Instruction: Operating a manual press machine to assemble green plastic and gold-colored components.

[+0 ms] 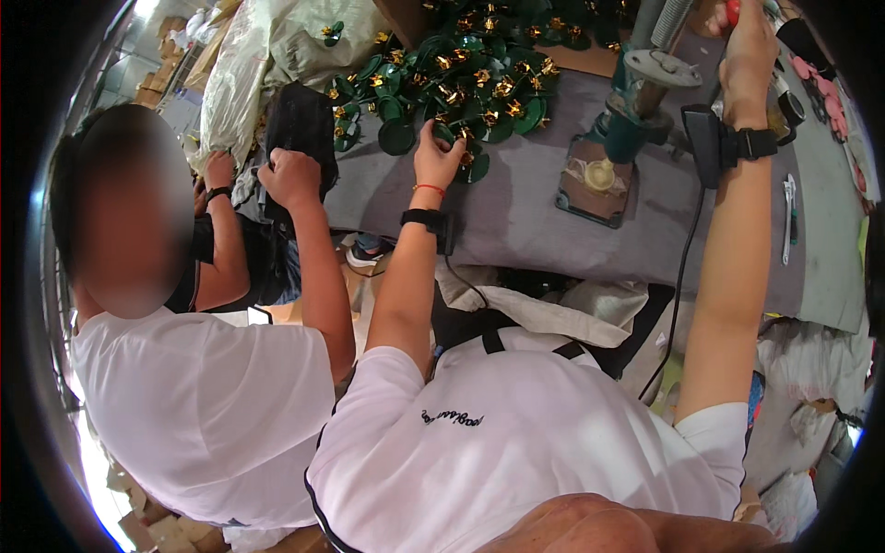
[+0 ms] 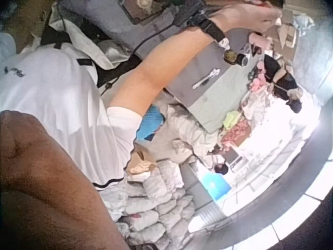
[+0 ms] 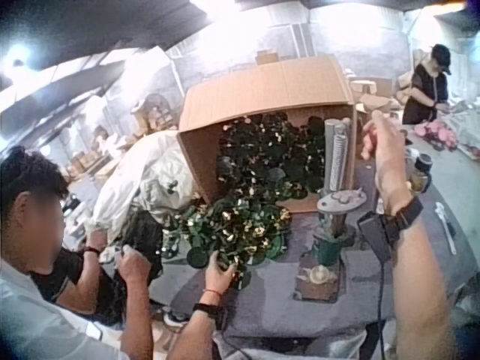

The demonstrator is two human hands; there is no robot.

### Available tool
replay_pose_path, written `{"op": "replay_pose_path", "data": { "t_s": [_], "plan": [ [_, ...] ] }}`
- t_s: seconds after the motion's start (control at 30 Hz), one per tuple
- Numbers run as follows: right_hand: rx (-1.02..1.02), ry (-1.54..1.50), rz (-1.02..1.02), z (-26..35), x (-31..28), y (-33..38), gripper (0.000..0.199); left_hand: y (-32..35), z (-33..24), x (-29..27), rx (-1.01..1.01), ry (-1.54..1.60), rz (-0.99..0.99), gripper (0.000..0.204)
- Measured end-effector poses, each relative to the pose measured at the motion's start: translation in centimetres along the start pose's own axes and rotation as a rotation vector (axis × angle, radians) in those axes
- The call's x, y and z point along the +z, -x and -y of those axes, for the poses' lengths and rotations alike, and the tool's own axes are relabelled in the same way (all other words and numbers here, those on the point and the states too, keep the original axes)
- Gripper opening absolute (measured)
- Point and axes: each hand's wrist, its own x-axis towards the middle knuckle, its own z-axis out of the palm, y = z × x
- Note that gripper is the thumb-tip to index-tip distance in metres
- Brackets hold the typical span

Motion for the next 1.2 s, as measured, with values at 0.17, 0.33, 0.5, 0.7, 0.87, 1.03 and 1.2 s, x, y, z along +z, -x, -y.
{"op": "replay_pose_path", "data": {
  "t_s": [0.17,0.33,0.5,0.7,0.87,1.03,1.2],
  "plan": [
    [0.033,0.002,-0.002,0.0,0.3,0.0,0.037,2.3,-3.4,-1.0,0.102,0.210,-0.494,0.052],
    [0.077,0.008,0.004,-1.3,-0.5,-0.7,0.038,8.5,-6.8,1.7,-0.319,0.861,0.317,0.028],
    [0.102,0.013,0.014,-1.4,-0.7,-1.0,0.038,11.2,-11.0,6.6,-0.118,0.796,0.434,0.041],
    [0.087,0.002,0.024,-0.8,-0.6,-0.6,0.036,10.2,-13.9,10.6,0.273,0.160,0.214,0.040],
    [0.099,0.022,0.025,-1.9,-0.9,-1.2,0.035,9.6,-13.4,12.4,0.272,0.249,0.319,0.041],
    [0.013,-0.019,0.091,3.1,-0.3,2.2,0.033,9.5,-12.8,13.3,0.376,0.130,0.358,0.043],
    [-0.307,0.276,0.264,6.2,-7.2,19.1,0.036,9.9,-12.4,13.6,0.360,0.192,0.332,0.044]
  ]
}}
